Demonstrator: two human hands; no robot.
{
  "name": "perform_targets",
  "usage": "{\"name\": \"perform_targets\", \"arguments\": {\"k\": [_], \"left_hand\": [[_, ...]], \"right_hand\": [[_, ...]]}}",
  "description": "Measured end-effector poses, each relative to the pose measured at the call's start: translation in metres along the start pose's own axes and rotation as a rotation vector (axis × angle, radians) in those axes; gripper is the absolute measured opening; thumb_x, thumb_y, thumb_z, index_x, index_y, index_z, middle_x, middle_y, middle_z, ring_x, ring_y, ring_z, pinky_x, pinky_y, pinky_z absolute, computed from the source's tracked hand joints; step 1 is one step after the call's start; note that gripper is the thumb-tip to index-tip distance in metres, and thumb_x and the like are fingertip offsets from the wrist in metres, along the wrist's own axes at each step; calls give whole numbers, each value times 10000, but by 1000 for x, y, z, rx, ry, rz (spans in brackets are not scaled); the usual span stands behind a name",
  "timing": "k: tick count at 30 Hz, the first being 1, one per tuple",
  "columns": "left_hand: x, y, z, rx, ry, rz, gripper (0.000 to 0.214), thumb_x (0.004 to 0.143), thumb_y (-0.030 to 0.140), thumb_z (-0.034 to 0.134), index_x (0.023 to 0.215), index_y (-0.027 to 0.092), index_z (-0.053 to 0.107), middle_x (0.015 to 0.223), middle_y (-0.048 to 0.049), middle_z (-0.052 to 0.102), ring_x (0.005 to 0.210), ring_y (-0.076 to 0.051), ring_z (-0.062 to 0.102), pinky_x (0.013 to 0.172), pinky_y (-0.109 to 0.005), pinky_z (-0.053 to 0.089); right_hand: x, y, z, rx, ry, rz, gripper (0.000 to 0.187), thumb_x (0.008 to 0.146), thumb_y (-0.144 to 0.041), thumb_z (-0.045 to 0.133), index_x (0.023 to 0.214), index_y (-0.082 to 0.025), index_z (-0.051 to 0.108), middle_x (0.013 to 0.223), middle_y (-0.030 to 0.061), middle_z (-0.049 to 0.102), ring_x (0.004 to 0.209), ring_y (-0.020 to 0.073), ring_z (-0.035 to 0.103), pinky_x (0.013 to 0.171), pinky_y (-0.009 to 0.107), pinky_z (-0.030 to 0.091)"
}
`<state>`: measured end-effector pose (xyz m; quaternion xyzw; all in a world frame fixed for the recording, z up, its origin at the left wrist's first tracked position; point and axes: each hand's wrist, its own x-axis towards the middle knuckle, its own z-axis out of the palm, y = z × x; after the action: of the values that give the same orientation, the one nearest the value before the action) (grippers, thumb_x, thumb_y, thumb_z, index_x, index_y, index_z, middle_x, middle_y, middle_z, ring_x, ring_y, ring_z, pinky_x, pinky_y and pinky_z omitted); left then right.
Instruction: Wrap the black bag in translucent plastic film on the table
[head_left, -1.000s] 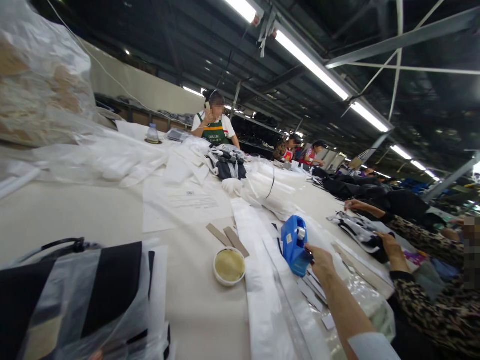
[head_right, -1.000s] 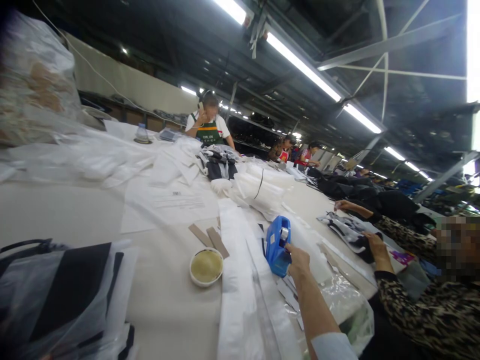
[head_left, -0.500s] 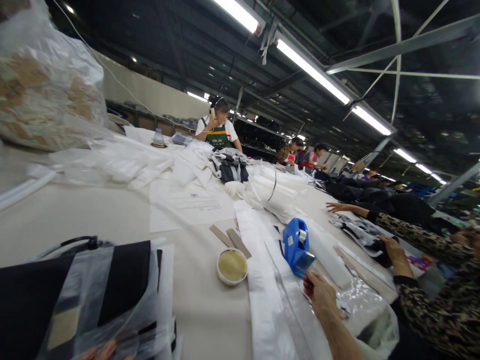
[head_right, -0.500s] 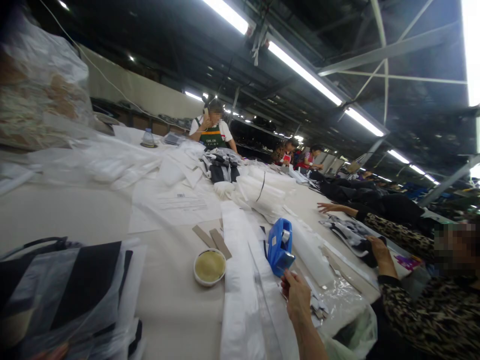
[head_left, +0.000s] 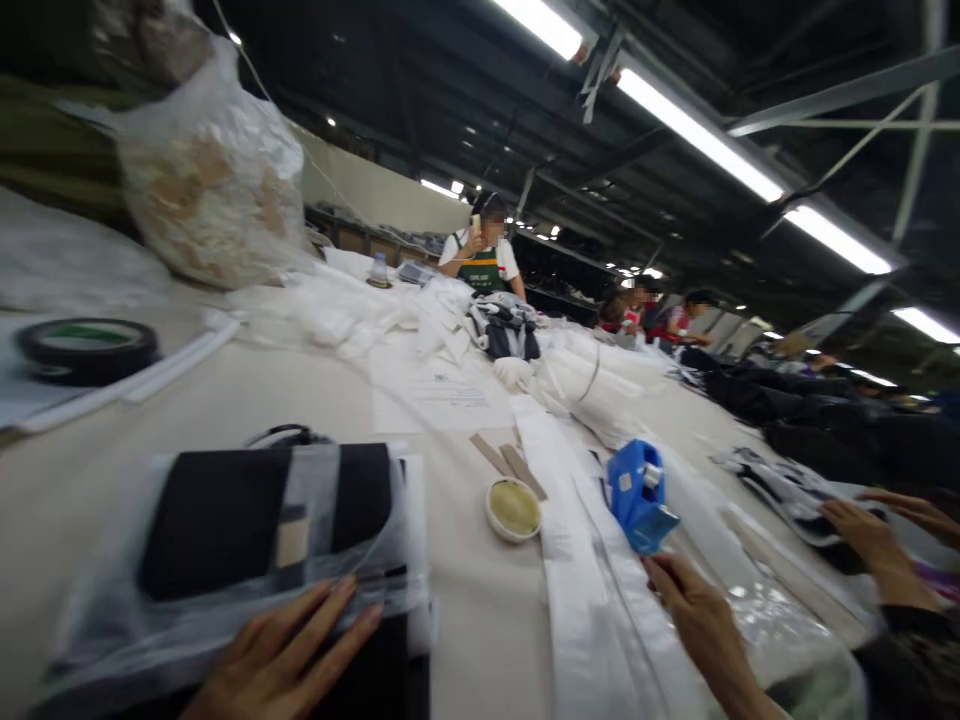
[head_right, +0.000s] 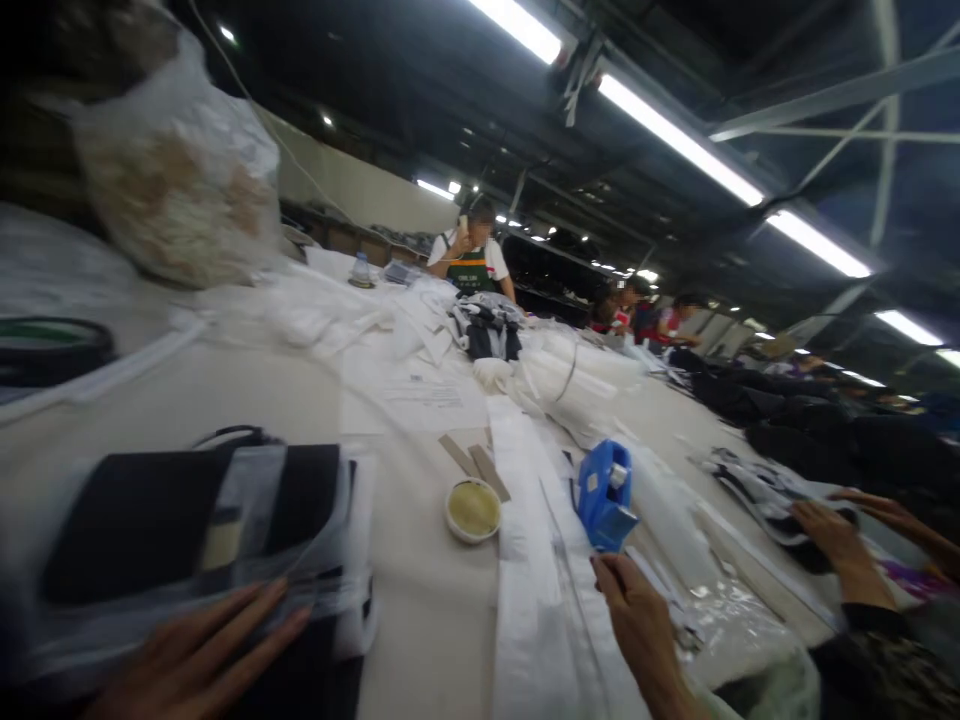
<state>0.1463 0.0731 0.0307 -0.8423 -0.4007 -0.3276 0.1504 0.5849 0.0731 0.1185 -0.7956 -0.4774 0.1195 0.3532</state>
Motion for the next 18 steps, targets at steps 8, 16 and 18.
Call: {"name": "perform_targets", "arguments": {"k": [8,16,18], "left_hand": [[27,10,-28,134,-39,83,407,929,167,261,1191,312,538,1135,-43,596,1047,-190,500,790,-290,434],[18,13,-22,83,-42,55,368,920,185,342,1246,280,485,1174,-68,560,1079,-210,480,837,-321,421],[16,13,-20,73,-58,48,356,915,199,375,1246,270,483,1189,-77,550,1089,-216,474,848,-329,415]], "right_hand": [[-74,-140,67,149,-754,-395,333,802,-511,466,780,-212,612,634,-7,551,615,141,530,560,214,426],[-99,-181,132,77,-972,-462,343,811,-466,431,629,-180,484,564,-38,402,556,109,371,515,236,287],[-98,-180,140,-44,-910,-499,332,811,-440,417,600,-187,457,537,-38,399,535,110,359,511,248,253]]}}
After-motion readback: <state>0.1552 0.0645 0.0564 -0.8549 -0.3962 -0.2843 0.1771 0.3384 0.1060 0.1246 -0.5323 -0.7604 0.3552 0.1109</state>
